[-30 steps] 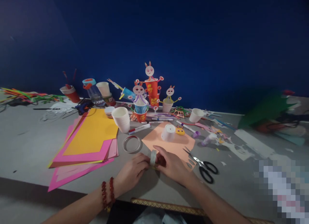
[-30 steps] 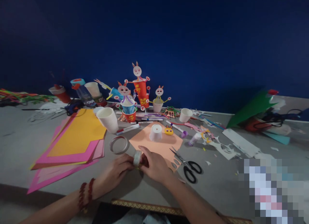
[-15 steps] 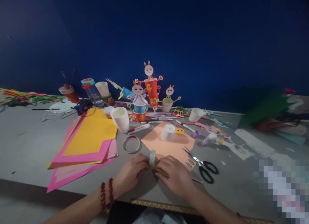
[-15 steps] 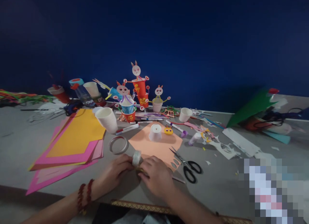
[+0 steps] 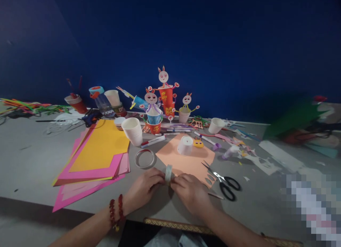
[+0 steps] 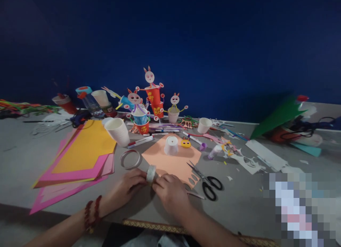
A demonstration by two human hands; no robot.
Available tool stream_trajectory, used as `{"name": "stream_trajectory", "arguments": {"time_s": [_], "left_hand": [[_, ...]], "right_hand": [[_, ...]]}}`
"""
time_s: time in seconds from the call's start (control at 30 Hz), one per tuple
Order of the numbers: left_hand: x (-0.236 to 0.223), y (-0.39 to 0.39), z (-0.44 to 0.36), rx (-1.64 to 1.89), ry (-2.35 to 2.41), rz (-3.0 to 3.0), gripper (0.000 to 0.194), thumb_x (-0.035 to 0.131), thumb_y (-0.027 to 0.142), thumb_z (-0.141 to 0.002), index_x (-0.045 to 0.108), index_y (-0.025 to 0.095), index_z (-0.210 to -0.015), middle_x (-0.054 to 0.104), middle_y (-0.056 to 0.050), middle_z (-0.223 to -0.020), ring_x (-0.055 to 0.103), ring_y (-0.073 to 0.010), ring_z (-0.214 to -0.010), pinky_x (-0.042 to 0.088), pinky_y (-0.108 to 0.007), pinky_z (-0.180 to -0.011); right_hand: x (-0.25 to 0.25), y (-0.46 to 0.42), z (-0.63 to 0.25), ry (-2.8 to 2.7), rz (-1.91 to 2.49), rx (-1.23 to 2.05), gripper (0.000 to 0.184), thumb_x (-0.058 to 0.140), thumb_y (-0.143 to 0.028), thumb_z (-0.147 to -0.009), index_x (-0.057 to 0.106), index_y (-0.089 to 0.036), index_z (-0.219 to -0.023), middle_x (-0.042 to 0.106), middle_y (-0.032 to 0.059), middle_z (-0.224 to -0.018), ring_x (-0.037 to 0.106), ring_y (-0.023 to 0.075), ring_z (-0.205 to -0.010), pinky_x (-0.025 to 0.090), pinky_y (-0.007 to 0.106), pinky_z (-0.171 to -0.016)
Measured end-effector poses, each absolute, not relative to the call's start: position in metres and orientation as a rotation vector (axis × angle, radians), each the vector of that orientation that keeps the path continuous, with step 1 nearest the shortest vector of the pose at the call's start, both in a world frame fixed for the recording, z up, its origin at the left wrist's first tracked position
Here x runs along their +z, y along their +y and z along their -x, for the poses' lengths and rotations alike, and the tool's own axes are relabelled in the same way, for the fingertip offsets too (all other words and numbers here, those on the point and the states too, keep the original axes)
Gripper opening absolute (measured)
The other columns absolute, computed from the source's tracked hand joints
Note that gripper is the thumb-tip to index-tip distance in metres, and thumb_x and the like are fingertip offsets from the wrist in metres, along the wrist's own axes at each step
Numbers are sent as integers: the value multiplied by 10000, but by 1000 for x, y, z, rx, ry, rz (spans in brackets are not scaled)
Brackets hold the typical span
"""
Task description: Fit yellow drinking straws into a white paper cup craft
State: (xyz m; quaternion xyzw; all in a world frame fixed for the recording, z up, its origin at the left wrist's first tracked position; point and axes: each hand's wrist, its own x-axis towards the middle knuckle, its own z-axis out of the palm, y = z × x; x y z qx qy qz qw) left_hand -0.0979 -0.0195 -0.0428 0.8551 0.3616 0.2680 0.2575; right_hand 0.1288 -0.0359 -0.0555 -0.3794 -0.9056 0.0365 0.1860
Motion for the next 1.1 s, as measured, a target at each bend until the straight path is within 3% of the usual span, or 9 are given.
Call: {"name": "stream_trajectory", "arguments": {"time_s": [0.3,0.4,0.47,0.67,0.9,1.1], "left_hand": [[-30,-18,93,763,1129,-2240,72,563,192,-924,610,202,-979,683,-58,-989,631,-205,-948,499,-331,-844],[-15,-11,84,702,1219,-2020,159,554,291,-930,576,211,-1065,693,-44,-974,654,-201,-895,507,-322,-796],[-8,-5,78,668,1260,-1900,146,564,313,-912,590,209,-1011,685,-39,-941,645,-205,-863,493,-327,-777],[-13,7,72,668,1207,-1746,286,637,342,-832,541,183,-1049,644,-23,-834,618,-190,-768,485,-298,-672],[-25,0,70,739,1139,-1605,315,631,311,-824,547,185,-1101,650,-26,-862,613,-179,-803,482,-284,-702],[-36,-9,67,911,1124,-1373,416,681,285,-787,574,192,-1178,647,-16,-861,607,-178,-828,488,-287,-726]], "right_hand": [[-57,-34,-128,-2574,1054,80,29,678,-166,-892,687,-186,-910,708,29,-938,585,215,-875,415,341,-713],[-60,-33,-128,-2593,1049,49,60,673,-161,-890,688,-180,-836,690,34,-865,572,207,-834,401,335,-686],[-60,-32,-128,-2609,1046,47,85,672,-163,-887,688,-176,-804,676,38,-829,560,204,-814,392,330,-670],[-59,-32,-130,-2598,1047,64,47,660,-152,-879,699,-179,-879,683,41,-906,562,204,-849,403,326,-700],[-61,-32,-130,-2503,1061,43,83,648,-148,-877,712,-195,-903,694,53,-1029,573,204,-858,397,327,-705],[-64,-30,-129,-2480,1055,83,76,658,-155,-886,701,-197,-840,702,20,-911,571,192,-819,382,322,-685]]}}
